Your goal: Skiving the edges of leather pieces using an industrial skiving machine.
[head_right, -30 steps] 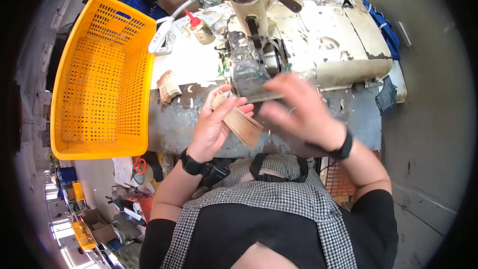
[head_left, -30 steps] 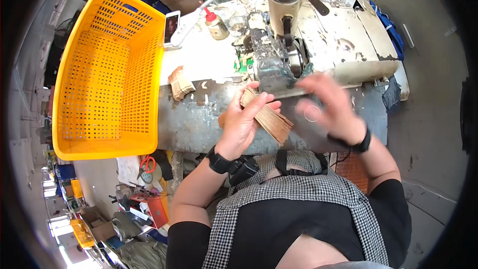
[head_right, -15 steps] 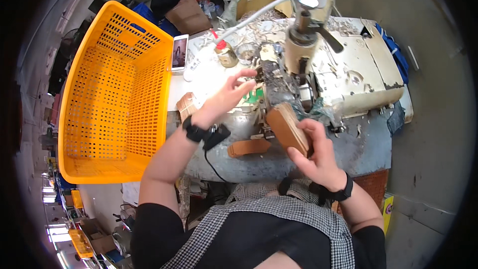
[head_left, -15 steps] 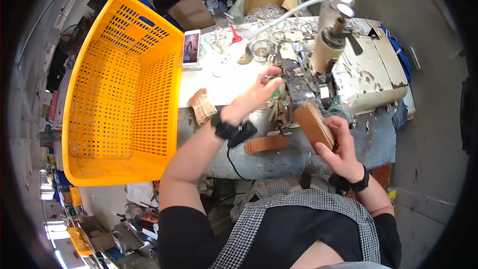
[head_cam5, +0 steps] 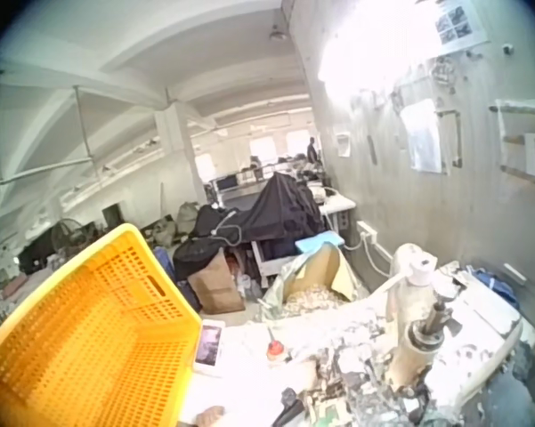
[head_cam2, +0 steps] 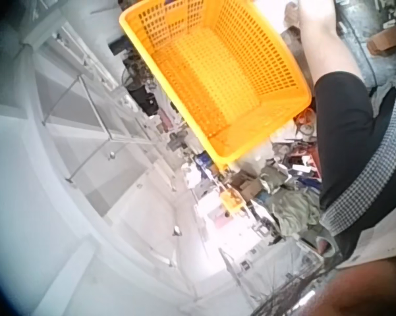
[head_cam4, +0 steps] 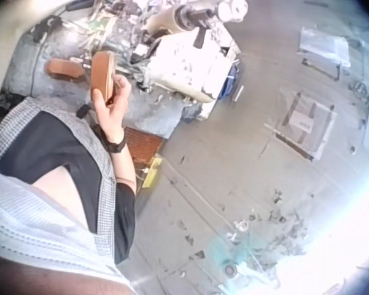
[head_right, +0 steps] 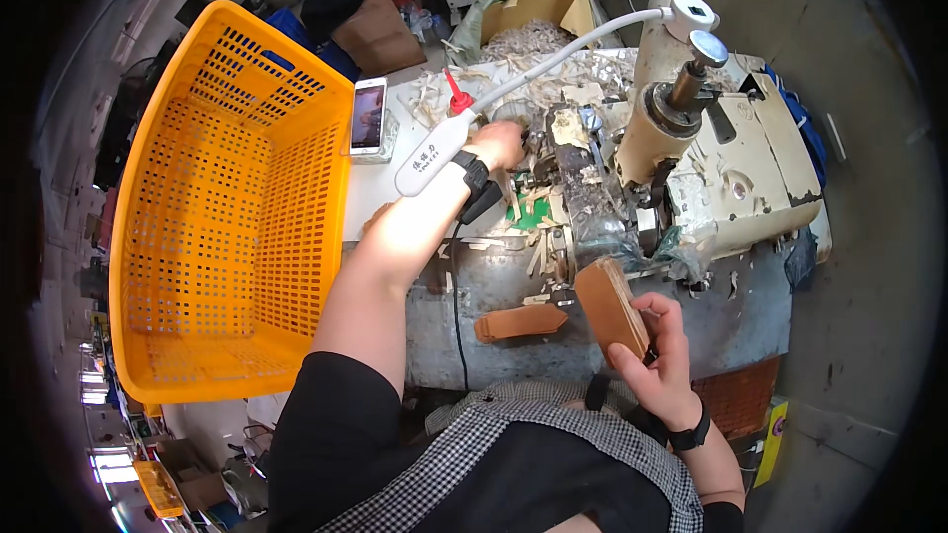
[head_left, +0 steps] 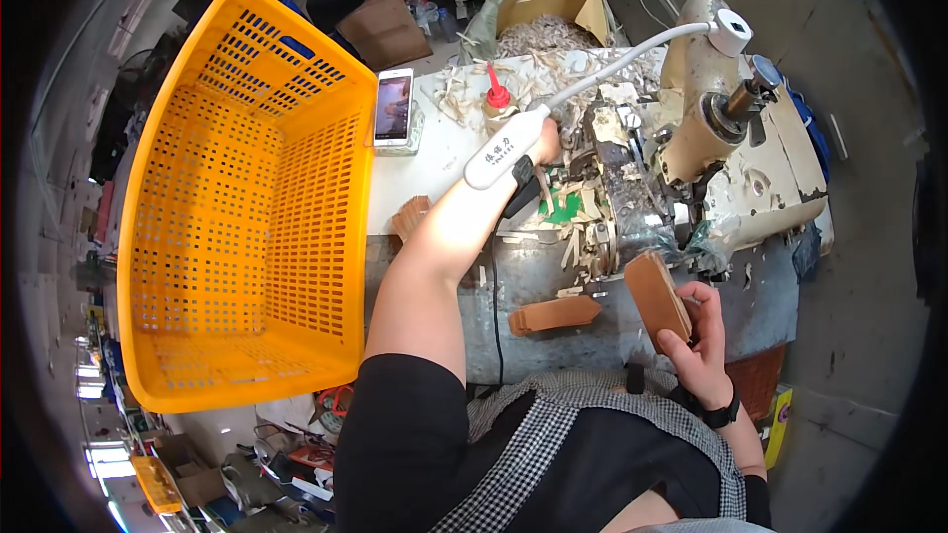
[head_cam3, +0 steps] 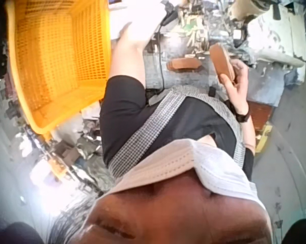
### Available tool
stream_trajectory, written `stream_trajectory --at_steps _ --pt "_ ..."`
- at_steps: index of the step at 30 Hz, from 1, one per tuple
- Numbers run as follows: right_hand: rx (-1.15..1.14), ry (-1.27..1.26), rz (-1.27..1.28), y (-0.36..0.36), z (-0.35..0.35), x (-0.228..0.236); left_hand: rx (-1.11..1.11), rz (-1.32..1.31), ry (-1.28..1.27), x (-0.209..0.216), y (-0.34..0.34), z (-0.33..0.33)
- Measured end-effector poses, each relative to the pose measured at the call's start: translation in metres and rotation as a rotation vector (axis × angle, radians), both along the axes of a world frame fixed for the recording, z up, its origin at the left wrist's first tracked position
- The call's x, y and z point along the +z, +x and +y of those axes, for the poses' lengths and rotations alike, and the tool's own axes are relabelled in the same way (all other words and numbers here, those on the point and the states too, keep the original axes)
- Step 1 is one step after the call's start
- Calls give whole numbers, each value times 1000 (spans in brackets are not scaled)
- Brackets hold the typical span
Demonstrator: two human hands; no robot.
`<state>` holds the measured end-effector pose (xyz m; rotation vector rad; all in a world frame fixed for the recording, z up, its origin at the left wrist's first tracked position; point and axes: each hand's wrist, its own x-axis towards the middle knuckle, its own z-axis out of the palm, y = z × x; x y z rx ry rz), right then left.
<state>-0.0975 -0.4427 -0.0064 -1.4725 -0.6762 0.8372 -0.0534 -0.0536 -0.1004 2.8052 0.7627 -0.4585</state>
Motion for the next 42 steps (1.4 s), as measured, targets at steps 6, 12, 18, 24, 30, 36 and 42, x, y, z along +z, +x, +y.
stream_trajectory --at_steps 6,12,18,24,30,36,42 --pt "-68 35 125 -5 12 13 87 -714 -173 -4 -33 -10" --pt "-117 -22 156 7 12 3 -244 -900 -382 60 -86 -67" --pt "20 -7 217 -3 24 -3 -798 -966 -377 103 -128 -137" --pt "38 -18 213 -4 23 -2 -784 -791 -358 78 -124 -169" --pt "-26 -65 203 4 15 -1 -842 -940 43 77 -113 -170" --pt "-104 95 99 -1 25 -9 -923 -1093 155 77 -93 -162" --pt "-76 64 211 5 19 -35 -996 -994 183 64 -95 -155"
